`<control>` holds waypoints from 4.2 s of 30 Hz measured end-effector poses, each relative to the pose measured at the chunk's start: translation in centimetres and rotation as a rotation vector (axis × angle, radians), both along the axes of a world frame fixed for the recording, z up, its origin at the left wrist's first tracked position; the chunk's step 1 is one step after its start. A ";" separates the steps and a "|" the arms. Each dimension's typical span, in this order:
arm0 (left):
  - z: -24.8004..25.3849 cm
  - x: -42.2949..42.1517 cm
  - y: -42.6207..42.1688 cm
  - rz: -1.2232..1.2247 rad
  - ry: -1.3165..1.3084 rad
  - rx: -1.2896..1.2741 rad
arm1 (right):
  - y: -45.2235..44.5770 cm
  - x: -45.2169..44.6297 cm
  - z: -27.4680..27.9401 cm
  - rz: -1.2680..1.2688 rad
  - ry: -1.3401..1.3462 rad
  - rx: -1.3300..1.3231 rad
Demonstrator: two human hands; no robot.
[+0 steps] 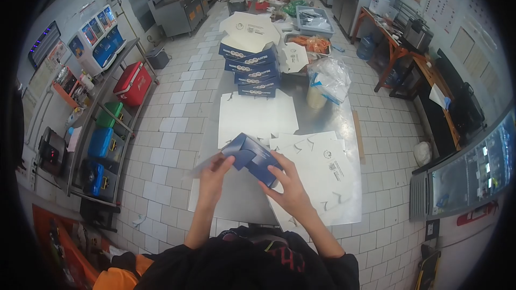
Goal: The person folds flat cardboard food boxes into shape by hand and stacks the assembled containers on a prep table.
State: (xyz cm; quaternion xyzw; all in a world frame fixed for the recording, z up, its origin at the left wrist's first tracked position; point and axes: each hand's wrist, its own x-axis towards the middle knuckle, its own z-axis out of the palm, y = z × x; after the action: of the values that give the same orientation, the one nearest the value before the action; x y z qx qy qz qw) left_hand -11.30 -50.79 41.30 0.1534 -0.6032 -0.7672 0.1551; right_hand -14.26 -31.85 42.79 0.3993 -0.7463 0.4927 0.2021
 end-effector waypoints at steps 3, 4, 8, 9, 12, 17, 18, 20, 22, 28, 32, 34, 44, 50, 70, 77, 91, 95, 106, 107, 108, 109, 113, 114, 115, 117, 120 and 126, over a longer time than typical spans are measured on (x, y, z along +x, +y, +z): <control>1.8 0.6 0.4 0.050 0.072 -0.214 | 1.3 -0.8 0.7 0.059 0.035 -0.017; 1.6 0.7 0.0 0.050 0.071 -0.214 | 1.9 -1.2 0.9 0.102 0.049 -0.043; 0.6 0.4 -0.1 0.008 0.050 -0.241 | 2.4 -1.1 1.7 0.116 0.065 0.014; 0.5 0.2 0.4 -0.020 0.024 -0.099 | 2.3 -1.1 1.5 0.117 0.064 0.014; -0.7 -0.2 2.2 -0.031 0.051 0.023 | 0.9 -0.4 0.6 0.076 0.057 0.007; 0.9 -0.7 3.3 -0.020 0.096 0.420 | -0.6 0.4 -1.4 -0.027 0.001 -0.105; 0.5 -0.7 3.1 -0.039 0.044 0.437 | -0.6 0.3 -1.3 -0.021 0.011 -0.108; -0.1 -1.0 2.3 -0.053 -0.008 0.452 | -0.6 0.4 -1.0 -0.162 0.058 0.029; -0.5 -1.3 0.7 -0.120 0.034 -0.089 | 0.3 -0.1 -0.4 -0.150 0.019 0.000; 0.6 -1.7 -0.5 -0.209 -0.041 -0.212 | 0.1 -0.9 0.2 -0.086 -0.039 -0.017; -0.1 -1.8 0.9 -0.139 0.049 0.201 | -1.2 -0.5 -0.3 -0.094 -0.014 -0.009; -0.5 -2.1 0.5 -0.200 -0.009 0.356 | -1.8 -0.5 -0.8 -0.103 -0.006 -0.033; -2.2 -2.8 -0.3 -0.250 0.005 0.354 | -2.3 -0.4 -0.6 -0.111 -0.116 -0.096; -2.4 -2.6 1.0 -0.215 0.034 0.707 | -3.4 0.2 -1.2 -0.210 -0.075 0.037; -2.7 -1.5 -0.7 -0.163 0.131 -0.002 | -6.1 -6.5 -5.8 0.060 -0.785 -0.249; -3.0 0.3 -4.9 0.126 0.136 -0.111 | -9.4 -27.8 2.7 -0.004 -0.806 -0.672; -10.8 5.2 -6.1 -0.029 -0.201 -0.100 | -6.9 -24.8 -6.3 -0.375 -0.187 0.372; -12.8 4.8 -5.9 -0.090 -0.240 -0.153 | -1.7 -3.5 -13.3 -0.154 -0.961 1.362; -11.5 1.4 -2.5 -0.390 -0.200 -0.184 | 5.8 2.2 -16.0 -0.127 -1.020 0.195; -11.7 1.5 -2.2 -0.418 -0.210 -0.151 | 6.2 1.7 -15.1 -0.262 -0.833 0.367; -11.9 1.7 -1.9 -0.429 -0.228 -0.145 | 6.6 1.4 -14.2 -0.299 -0.864 0.325; -12.1 1.7 -1.6 -0.459 -0.231 -0.095 | 7.2 1.3 -14.3 -0.312 -0.929 0.299; -12.9 1.2 -0.6 -0.543 -0.249 0.079 | 8.1 0.8 -14.0 -0.360 -1.078 0.416; -13.0 0.9 -0.4 -0.546 -0.247 0.080 | 8.1 0.7 -14.0 -0.364 -1.077 0.417; -13.1 0.7 -0.2 -0.536 -0.263 0.137 | 8.1 0.7 -14.1 -0.255 -1.167 0.216; -13.6 0.3 -0.1 -0.526 -0.278 0.197 | 8.6 0.4 -13.3 -0.114 -1.369 0.048; -13.5 -1.1 -0.2 -0.532 -0.207 0.234 | 9.1 0.6 -11.9 -0.115 -0.895 0.278; -10.3 -2.6 0.5 -0.742 -0.357 0.871 | 5.8 5.1 -5.0 -0.077 -0.309 0.642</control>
State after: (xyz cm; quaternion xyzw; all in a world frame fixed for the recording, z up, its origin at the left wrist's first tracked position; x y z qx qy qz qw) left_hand -13.95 -50.28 31.04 0.1086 -0.2634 -0.9091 -0.3041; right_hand -9.17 -26.02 37.76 0.3350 -0.8992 0.2798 -0.0305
